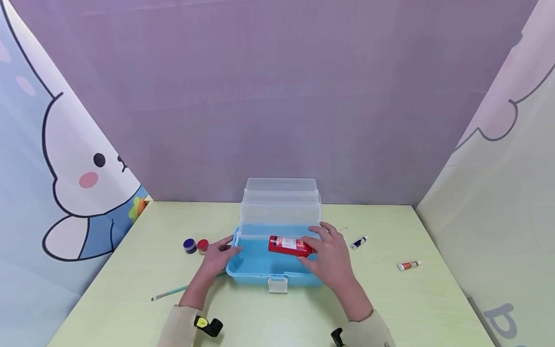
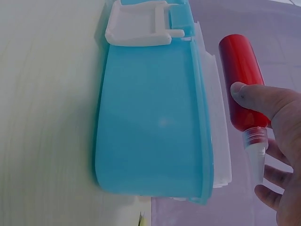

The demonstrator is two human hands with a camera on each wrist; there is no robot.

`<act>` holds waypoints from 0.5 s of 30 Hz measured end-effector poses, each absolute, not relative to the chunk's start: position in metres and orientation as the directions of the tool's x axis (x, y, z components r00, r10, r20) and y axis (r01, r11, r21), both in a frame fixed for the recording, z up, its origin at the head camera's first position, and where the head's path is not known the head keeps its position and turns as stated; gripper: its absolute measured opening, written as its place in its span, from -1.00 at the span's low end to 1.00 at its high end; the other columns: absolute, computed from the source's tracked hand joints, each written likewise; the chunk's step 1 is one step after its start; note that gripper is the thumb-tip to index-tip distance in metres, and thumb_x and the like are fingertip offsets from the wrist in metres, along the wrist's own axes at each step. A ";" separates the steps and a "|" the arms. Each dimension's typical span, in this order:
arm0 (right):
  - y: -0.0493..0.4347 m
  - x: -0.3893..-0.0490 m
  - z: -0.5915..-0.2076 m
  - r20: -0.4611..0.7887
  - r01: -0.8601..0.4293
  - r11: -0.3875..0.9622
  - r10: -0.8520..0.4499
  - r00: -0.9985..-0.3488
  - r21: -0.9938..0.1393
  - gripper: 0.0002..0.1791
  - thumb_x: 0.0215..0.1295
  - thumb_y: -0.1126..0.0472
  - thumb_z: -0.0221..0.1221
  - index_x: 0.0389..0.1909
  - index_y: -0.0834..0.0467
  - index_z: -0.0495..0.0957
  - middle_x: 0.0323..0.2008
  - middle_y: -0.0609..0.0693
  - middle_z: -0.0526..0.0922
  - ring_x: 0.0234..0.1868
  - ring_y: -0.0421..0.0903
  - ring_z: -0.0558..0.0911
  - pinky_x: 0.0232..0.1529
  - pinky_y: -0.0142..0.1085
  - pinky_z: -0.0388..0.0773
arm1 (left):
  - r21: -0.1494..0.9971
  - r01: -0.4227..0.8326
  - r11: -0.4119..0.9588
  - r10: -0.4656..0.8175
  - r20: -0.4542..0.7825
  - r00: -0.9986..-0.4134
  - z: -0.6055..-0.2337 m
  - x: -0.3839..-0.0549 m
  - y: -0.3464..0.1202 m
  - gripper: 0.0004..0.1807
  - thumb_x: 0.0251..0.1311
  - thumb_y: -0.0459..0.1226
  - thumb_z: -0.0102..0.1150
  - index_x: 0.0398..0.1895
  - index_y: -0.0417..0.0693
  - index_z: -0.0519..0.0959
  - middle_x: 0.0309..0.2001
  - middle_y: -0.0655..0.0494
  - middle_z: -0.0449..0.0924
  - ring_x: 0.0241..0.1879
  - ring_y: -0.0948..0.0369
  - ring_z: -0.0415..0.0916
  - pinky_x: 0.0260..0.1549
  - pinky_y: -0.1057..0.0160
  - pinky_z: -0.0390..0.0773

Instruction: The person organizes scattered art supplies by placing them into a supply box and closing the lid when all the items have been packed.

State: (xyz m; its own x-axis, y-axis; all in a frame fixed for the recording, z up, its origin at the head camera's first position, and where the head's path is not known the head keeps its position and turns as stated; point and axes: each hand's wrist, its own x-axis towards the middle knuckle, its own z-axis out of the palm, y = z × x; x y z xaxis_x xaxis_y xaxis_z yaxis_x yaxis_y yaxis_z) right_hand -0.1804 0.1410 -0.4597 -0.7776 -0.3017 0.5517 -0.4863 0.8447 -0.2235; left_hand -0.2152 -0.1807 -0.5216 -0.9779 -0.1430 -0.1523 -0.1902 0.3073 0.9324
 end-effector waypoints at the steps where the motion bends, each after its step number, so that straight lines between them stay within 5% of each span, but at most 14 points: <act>1: 0.141 -0.180 -0.461 0.549 -0.485 0.845 -0.303 -0.779 -0.223 -0.33 -0.34 -0.02 0.61 -0.05 0.02 0.71 0.09 0.08 0.56 0.23 0.17 0.37 -0.09 0.14 0.55 | 0.934 -0.190 0.304 -0.143 -0.152 -0.978 -0.521 -0.215 -0.181 -0.35 0.14 -0.08 0.35 0.32 -0.02 0.46 -0.07 -0.07 0.54 -0.10 0.01 0.46 -0.10 0.08 0.57; 15: 0.135 -0.184 -0.471 0.509 -0.501 0.838 -0.340 -0.791 -0.218 -0.30 -0.36 -0.01 0.62 -0.02 -0.03 0.70 0.13 0.07 0.52 0.28 0.15 0.31 0.00 0.17 0.48 | 0.938 -0.184 0.293 -0.134 -0.150 -0.980 -0.522 -0.214 -0.180 -0.33 0.13 -0.07 0.36 0.32 -0.03 0.45 -0.06 -0.08 0.53 -0.09 0.00 0.47 -0.10 0.07 0.58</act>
